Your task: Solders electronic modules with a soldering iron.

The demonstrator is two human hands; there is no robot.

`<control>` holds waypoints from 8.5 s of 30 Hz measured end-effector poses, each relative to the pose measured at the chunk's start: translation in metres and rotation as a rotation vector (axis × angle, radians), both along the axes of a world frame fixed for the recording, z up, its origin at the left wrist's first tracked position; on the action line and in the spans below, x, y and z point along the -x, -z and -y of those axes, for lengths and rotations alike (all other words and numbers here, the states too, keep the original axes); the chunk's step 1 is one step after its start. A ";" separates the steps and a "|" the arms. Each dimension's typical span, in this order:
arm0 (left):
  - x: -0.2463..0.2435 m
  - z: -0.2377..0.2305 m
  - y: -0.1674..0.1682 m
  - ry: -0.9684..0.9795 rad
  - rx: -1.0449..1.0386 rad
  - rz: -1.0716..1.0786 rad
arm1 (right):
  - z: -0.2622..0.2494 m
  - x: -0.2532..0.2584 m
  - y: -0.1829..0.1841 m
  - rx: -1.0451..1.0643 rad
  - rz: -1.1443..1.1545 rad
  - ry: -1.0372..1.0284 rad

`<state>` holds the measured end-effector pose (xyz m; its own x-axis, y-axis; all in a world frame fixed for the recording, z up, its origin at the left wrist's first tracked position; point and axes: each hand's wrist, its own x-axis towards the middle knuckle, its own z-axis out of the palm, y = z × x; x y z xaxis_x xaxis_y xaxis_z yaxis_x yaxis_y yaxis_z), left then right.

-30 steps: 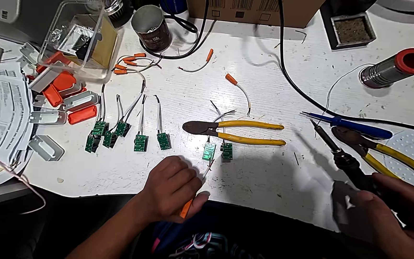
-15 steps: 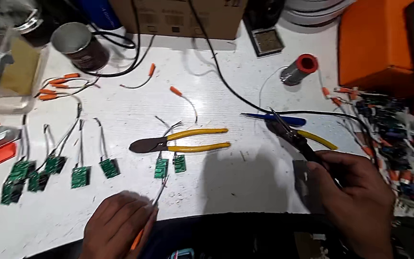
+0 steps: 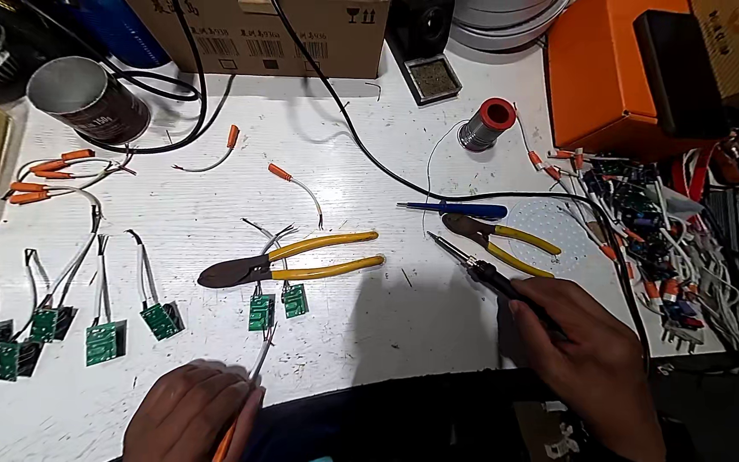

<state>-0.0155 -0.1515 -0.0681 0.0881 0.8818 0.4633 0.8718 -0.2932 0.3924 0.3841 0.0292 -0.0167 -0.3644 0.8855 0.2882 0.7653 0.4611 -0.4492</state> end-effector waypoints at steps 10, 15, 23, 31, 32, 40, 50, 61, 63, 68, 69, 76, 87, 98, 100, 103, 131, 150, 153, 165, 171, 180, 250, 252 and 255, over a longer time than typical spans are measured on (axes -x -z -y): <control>0.000 0.000 0.001 -0.001 -0.010 0.003 | 0.001 0.003 0.001 0.006 0.002 -0.013; 0.000 0.000 0.001 0.000 -0.005 0.010 | 0.000 0.002 0.000 0.011 0.014 -0.012; 0.001 0.001 0.002 -0.001 0.003 0.014 | -0.001 0.002 -0.002 0.049 0.036 -0.004; 0.001 0.001 0.002 -0.009 0.002 0.014 | 0.000 0.000 -0.004 0.099 -0.009 0.012; 0.001 0.001 0.002 -0.010 0.000 0.016 | 0.000 0.001 -0.004 0.095 -0.026 0.012; 0.001 0.001 0.002 -0.005 -0.001 0.011 | -0.002 0.001 -0.003 0.071 -0.012 0.015; 0.002 0.001 0.002 0.003 0.003 0.020 | -0.004 0.003 -0.003 0.067 -0.005 0.013; 0.001 0.001 0.001 0.002 0.001 0.023 | -0.008 0.001 -0.006 0.062 0.070 -0.022; 0.001 0.001 0.001 0.002 0.002 0.023 | -0.009 0.000 -0.007 0.076 0.084 -0.026; 0.001 0.002 0.002 0.002 0.004 0.027 | -0.012 0.000 -0.008 0.132 0.095 -0.021; 0.001 0.002 0.002 0.005 0.006 0.026 | -0.013 -0.001 -0.008 0.145 0.092 -0.020; 0.006 0.002 -0.003 0.073 0.006 -0.021 | -0.017 -0.007 -0.001 0.311 -0.093 0.022; 0.013 -0.015 -0.007 0.237 -0.091 0.011 | -0.002 -0.007 -0.009 0.574 -0.466 0.001; 0.013 -0.037 -0.018 0.263 -0.082 -0.131 | 0.037 0.036 -0.017 0.863 -0.471 -0.309; 0.013 -0.037 -0.016 0.261 -0.083 -0.141 | 0.044 0.051 -0.013 0.847 -0.486 -0.341; 0.012 -0.037 -0.013 0.256 -0.090 -0.135 | 0.051 0.071 -0.006 0.818 -0.503 -0.323; -0.036 -0.034 -0.018 -0.275 0.130 0.127 | 0.043 0.102 0.005 0.809 -0.515 -0.250; 0.020 -0.020 -0.045 0.452 0.233 -0.274 | 0.040 0.100 0.011 0.797 -0.562 -0.247; 0.014 -0.021 -0.035 0.446 0.132 -0.278 | 0.040 0.099 0.010 0.802 -0.548 -0.248; 0.005 -0.038 -0.021 0.375 -0.084 -0.231 | 0.040 0.099 0.013 0.806 -0.610 -0.273; 0.006 -0.042 -0.019 0.342 -0.132 -0.258 | 0.040 0.098 0.013 0.798 -0.575 -0.309; 0.008 -0.043 -0.018 0.344 -0.162 -0.261 | 0.041 0.099 0.014 0.776 -0.548 -0.313; -0.027 -0.037 -0.041 -0.497 0.543 0.393 | 0.038 0.117 0.006 0.788 -0.416 -0.345; -0.024 -0.038 -0.043 -0.490 0.583 0.411 | 0.039 0.118 0.005 0.791 -0.398 -0.333; -0.020 -0.041 -0.048 -0.478 0.657 0.435 | 0.042 0.118 0.004 0.796 -0.377 -0.326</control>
<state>0.0042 -0.1105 -0.0204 -0.4178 0.8772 -0.2367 0.5795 0.4579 0.6741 0.2661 -0.0126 -0.0205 -0.6353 0.7436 -0.2086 0.3921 0.0778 -0.9166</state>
